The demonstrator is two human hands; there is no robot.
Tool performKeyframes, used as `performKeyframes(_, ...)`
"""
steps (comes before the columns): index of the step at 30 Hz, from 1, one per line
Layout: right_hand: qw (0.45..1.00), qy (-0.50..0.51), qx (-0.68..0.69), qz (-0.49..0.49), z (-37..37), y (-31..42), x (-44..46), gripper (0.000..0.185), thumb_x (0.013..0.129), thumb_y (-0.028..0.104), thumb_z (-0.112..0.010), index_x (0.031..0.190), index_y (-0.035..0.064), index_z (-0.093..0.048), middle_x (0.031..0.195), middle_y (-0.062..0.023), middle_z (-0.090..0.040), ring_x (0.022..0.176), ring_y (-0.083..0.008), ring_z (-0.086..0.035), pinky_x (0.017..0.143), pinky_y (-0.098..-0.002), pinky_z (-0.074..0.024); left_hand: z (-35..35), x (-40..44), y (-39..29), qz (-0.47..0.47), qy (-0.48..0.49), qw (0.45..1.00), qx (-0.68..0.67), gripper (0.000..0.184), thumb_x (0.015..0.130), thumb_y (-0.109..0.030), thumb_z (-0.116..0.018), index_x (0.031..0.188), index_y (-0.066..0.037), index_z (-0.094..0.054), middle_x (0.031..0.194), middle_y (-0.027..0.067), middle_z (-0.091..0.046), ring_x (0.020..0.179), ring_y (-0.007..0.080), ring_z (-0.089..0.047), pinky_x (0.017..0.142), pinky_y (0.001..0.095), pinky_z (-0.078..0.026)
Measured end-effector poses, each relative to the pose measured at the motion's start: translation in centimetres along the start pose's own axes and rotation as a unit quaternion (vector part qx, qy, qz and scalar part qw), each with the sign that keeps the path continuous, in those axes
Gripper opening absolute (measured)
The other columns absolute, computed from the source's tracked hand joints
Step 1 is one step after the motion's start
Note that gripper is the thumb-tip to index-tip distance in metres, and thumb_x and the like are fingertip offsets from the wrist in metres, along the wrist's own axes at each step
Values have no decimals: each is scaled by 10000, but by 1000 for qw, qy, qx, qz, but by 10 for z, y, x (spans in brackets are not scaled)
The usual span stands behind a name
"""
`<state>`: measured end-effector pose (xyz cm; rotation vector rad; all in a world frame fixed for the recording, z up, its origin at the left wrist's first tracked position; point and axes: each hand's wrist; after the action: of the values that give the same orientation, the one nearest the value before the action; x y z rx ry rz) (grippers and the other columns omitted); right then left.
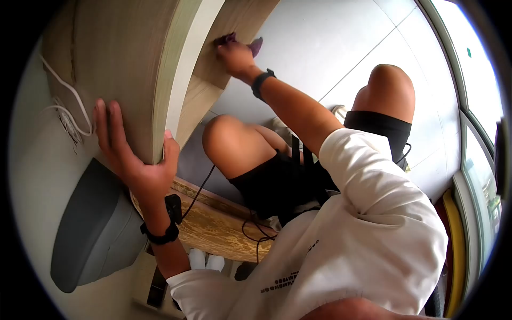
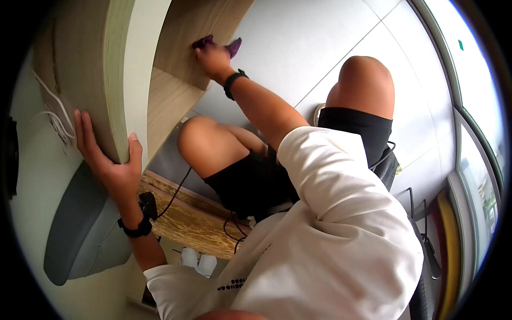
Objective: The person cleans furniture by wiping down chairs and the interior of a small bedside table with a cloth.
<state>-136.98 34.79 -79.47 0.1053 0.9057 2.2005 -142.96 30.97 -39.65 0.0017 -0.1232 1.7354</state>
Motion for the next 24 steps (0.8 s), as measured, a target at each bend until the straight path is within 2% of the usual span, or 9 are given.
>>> performKeyframes(3,995,73,44,57,-8,8,-16,319,984,277,-440,1269,279,-583,1233,-131,-587,1097,-416,-576,872,-572,-479,1,-1,3,-1,1,1000,-8,794,718,-101,-725,1445,-7,-420,1499,236,-378,1384,424,-375,1113,523,-344)
performKeyframes(5,964,214,-146,64,45,-2,14,386,959,255,-496,1338,328,-514,1315,-131,-551,1221,-404,-541,850,-566,-532,-1,-4,4,-5,-9,999,-36,778,708,-92,-742,1427,-26,-452,1500,214,-386,1379,416,-383,1110,513,-355)
performKeyframes(9,957,42,-287,7,137,-130,82,436,972,330,-535,1370,157,-499,1205,-155,-638,1088,-355,-620,737,-478,-578,-6,-9,9,-10,-36,998,-45,758,704,-92,-753,1410,-50,-481,1504,180,-397,1370,399,-397,1098,498,-375)
performKeyframes(10,990,61,-27,-124,157,-142,94,447,945,301,-573,1355,136,-504,1149,-170,-662,1022,-351,-646,691,-471,-577,-10,-10,14,-24,-51,996,-63,760,703,-107,-758,1412,-93,-487,1499,141,-412,1367,371,-407,1092,511,-373)
performKeyframes(11,935,87,238,-247,172,-142,106,461,918,273,-611,1339,115,-509,1094,-185,-685,956,-348,-671,646,-464,-576,-11,-11,17,-38,-60,994,-81,763,701,-122,-762,1415,-136,-493,1493,103,-426,1364,342,-418,1087,524,-372)
performKeyframes(14,984,18,-169,-48,90,-163,104,774,752,147,-760,1430,36,-402,1043,-237,-688,863,-356,-691,650,-418,-568,-10,-7,2,3,-42,996,-82,731,746,-99,-764,1420,-94,-482,1475,141,-454,1348,336,-443,1111,460,-353)
performKeyframes(19,972,196,-28,-123,61,-37,36,644,823,274,-702,1402,117,-470,1122,-186,-674,1006,-348,-664,855,-469,-548,-13,-7,13,5,-40,997,-60,781,671,-133,-706,1417,-72,-484,1487,203,-413,1368,403,-401,1114,488,-338)
performKeyframes(21,978,176,-30,-110,39,-14,16,368,916,287,-507,1244,158,-616,1225,-232,-633,1091,-418,-643,845,-565,-539,-11,-13,14,-1,-55,996,-65,780,666,-125,-708,1412,-63,-487,1480,209,-416,1364,406,-403,1110,486,-343)
performKeyframes(24,918,392,-20,-54,38,25,-30,436,770,203,-572,1175,74,-668,1236,-199,-653,1172,-337,-624,941,-425,-525,-8,-19,12,10,-32,999,-31,772,672,-118,-716,1408,-62,-489,1476,212,-419,1358,408,-406,1101,486,-351)
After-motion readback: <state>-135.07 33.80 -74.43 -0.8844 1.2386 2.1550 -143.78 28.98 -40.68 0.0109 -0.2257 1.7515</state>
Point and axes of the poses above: each hand's wrist, its own x-axis towards the middle knuckle, its own z-axis out of the back of the hand, y = z × x
